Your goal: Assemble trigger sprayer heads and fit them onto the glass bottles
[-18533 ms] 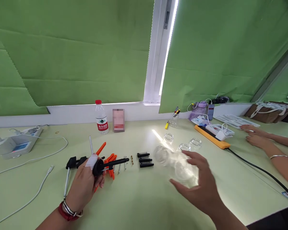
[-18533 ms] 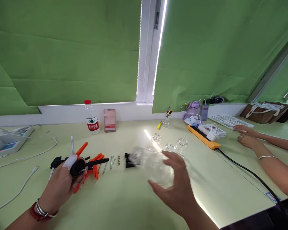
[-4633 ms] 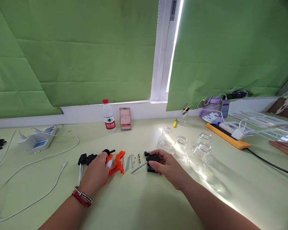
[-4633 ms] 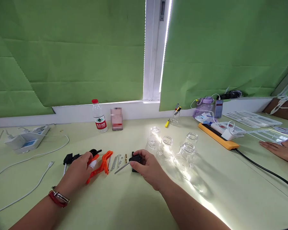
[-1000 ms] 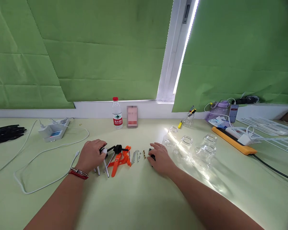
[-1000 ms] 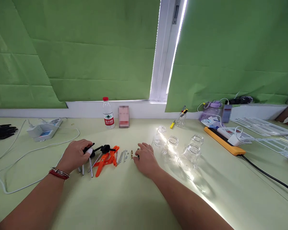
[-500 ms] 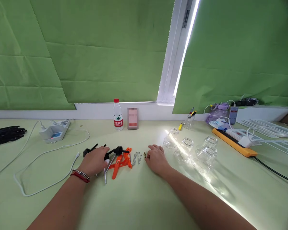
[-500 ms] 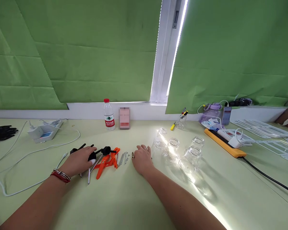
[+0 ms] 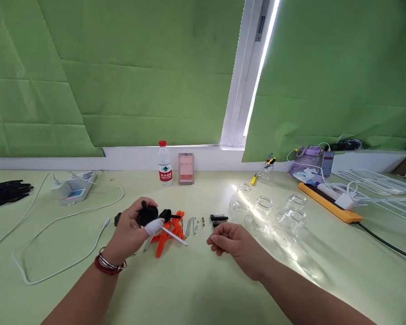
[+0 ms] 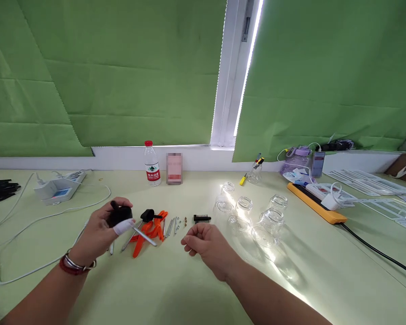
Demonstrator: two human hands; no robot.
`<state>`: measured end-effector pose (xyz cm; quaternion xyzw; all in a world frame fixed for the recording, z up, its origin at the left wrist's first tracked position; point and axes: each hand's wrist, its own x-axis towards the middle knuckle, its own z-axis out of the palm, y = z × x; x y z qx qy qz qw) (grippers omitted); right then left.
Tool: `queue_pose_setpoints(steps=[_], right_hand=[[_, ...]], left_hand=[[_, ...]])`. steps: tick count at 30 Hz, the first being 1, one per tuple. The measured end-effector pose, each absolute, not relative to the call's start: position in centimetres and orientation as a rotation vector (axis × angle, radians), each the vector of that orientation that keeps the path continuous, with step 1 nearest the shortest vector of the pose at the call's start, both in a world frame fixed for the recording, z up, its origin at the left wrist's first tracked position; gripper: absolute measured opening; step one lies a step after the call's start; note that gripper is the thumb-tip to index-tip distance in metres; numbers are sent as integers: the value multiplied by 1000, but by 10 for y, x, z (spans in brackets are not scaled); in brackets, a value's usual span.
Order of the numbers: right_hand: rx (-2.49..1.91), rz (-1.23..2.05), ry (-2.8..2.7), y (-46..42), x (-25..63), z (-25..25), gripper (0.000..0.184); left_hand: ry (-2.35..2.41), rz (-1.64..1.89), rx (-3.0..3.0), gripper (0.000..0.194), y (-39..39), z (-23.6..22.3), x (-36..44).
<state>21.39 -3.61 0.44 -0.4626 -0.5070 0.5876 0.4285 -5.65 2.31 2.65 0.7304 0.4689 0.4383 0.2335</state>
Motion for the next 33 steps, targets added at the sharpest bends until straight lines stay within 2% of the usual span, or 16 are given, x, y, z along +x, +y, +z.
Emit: queue_pose_setpoints(steps=[3,6,12,17,19,22,25,33], right_hand=[[-992,1659,-1015,-47,208,-5,20],[-915,1654,-877,-46,203,-12,23],[-975,1508,-886,-40,209,-19,23],[-1099,1217,-1159,-41,220,-17,21],[-1117,1096,-1275,-43,222,-17,19],[-1108,994,-1413,-46,220,-18,18],[-1100,1048,-1337,-44,221,-18,18],[-992,1406,-963,-31,228,-21,22]], left_hand=[[1190,1155,1977,30,5,23,-28],[1095,1037,1970,31,-8,14,-7],[928,950,1841,43,-19,2,0],[494,721,1230,59,-13,3,-2],[483,621,1053,64,-10,2,0],[661,527,1032,45,-7,-3,1],[824,600,1210,25,-3,-8,-1],[1044,745,1638,16,2,-1,-8]])
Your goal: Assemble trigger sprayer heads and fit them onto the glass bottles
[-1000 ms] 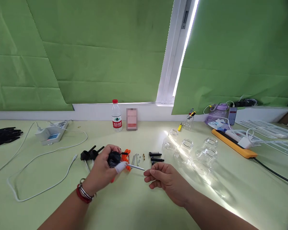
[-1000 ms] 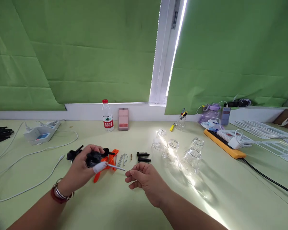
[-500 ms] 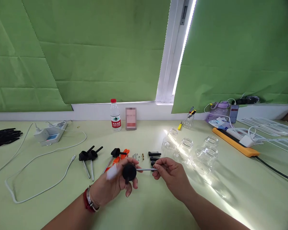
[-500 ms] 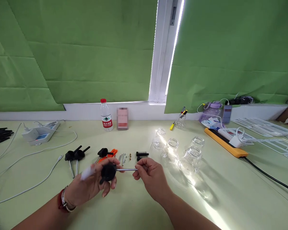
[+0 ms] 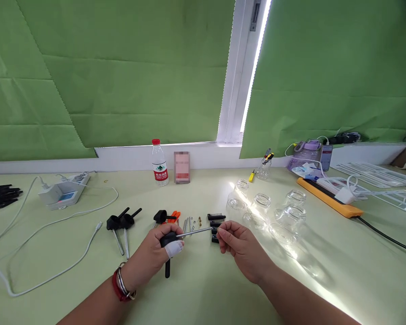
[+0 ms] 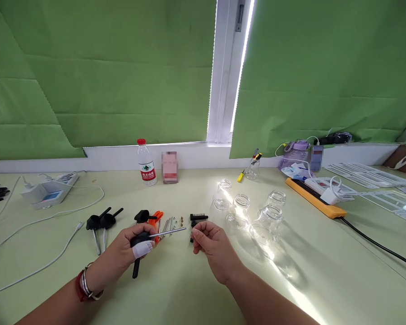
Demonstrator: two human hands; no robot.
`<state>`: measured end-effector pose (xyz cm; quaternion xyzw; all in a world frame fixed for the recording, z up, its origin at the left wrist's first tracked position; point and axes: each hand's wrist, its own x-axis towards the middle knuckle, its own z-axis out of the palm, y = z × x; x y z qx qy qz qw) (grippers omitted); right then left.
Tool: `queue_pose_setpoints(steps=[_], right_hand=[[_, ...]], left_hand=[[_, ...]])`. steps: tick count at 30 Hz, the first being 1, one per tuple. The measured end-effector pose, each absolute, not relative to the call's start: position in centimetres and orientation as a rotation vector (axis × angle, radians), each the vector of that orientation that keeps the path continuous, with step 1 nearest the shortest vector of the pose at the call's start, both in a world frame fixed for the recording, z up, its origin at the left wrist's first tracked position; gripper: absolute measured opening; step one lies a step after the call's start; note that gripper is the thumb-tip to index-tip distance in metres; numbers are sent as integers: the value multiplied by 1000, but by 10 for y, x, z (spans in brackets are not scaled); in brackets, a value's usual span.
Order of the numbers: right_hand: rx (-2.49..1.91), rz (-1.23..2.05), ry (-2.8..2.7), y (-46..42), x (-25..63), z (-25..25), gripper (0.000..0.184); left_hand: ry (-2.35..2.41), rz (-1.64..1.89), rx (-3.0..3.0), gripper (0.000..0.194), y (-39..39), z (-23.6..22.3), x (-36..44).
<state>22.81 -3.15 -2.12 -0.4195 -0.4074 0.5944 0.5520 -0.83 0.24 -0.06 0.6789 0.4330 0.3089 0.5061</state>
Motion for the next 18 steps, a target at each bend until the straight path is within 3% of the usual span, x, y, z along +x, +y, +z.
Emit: queue_pose_setpoints(steps=[18], right_hand=[[-982,1457,-947,-35,223,-22,26]], left_hand=[[1015,629,1801,21,-1,-3,-8]])
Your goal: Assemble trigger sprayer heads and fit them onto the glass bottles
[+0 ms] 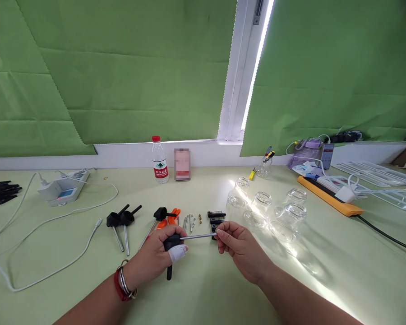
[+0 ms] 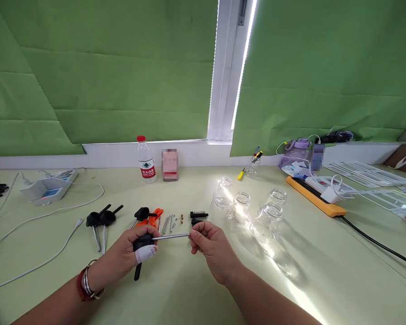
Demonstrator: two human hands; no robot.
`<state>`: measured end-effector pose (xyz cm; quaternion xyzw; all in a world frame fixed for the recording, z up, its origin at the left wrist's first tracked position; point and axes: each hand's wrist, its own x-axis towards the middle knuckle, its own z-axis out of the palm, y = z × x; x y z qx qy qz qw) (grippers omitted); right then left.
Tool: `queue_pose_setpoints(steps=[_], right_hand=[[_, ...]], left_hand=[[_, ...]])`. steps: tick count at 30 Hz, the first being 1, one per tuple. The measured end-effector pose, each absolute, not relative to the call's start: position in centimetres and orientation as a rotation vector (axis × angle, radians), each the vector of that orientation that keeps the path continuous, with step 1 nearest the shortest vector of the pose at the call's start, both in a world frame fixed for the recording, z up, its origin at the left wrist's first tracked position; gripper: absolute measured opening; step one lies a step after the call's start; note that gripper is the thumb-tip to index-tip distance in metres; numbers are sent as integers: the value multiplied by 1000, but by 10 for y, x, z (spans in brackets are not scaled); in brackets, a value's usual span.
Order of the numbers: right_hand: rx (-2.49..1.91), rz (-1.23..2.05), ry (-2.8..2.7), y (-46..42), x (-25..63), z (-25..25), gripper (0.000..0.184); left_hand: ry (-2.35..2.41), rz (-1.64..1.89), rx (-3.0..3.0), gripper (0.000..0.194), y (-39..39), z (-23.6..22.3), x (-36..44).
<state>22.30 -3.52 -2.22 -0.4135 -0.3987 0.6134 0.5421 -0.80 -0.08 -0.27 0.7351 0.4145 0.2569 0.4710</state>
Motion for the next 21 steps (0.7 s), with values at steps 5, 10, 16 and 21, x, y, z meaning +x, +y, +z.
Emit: queue_pose_setpoints(steps=[5,10,16,21], right_hand=[[-987,1455,-947,-36,223,-22,25],[-968,1471,-965,-37,223,-24,22],[-970,1464,-972,-36,224,-24,24],[-996,1447,-1016,-36,224,-23,26]], left_hand=[[1011,638,1775,19,-1,-1,-7],[1023,630,1790,19,2,-2,-9],[993,635,1791,17,1,-2,-9],[990,635,1793,16,3,-2,-9]])
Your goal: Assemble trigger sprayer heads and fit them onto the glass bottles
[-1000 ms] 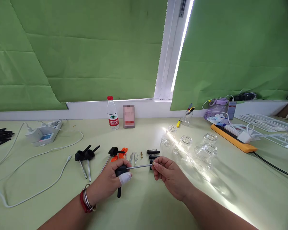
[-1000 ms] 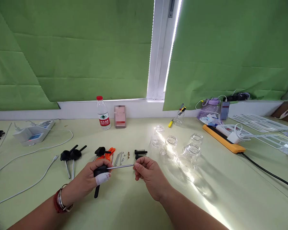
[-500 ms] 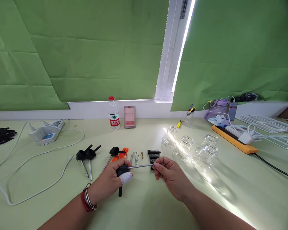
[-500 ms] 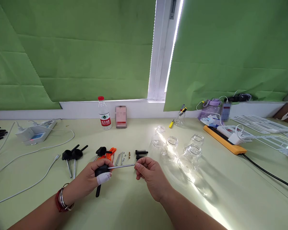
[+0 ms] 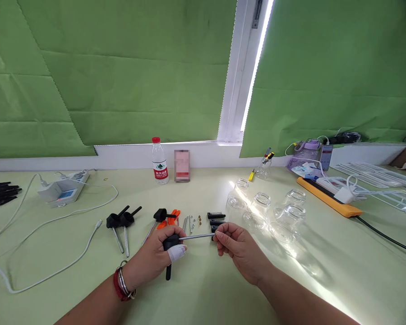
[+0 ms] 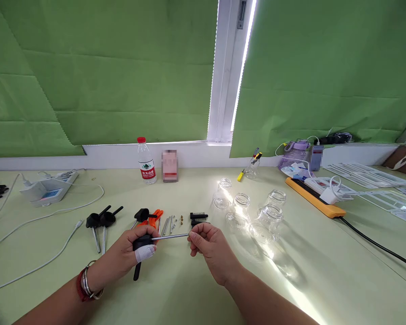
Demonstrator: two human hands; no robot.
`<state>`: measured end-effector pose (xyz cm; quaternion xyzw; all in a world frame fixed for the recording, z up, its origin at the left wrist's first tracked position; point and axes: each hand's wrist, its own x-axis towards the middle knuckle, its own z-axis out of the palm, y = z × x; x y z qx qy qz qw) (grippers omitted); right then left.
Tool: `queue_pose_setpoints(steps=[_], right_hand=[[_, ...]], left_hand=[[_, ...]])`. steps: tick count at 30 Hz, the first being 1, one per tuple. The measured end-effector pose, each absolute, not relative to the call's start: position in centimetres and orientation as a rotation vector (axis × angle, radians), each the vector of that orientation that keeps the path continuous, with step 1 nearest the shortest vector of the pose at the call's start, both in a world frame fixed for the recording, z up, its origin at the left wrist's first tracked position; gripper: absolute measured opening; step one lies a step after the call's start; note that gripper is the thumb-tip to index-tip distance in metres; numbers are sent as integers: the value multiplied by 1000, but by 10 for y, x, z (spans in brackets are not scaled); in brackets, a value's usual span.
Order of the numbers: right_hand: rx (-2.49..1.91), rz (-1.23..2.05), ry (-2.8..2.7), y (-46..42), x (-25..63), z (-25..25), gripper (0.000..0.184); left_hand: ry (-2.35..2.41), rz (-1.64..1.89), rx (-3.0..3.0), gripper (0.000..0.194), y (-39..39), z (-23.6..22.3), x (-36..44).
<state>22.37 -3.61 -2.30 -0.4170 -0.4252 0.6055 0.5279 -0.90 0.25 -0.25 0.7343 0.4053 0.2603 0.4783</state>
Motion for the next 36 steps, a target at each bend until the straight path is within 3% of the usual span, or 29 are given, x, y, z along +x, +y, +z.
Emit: queue_pose_setpoints(steps=[14,26,36], right_hand=[[-1211,1208,-1410,-34,228,-25,34],[-1252,1295,-1417,-35,228,-31,46],[-1225,1312,-1390,-35,226,-30,41]], left_hand=[[1032,585,1831,21,2,-9,-12],[1050,546,1825,20,1,-5,-8],[1016,563,1805,20,3,-8,-9]])
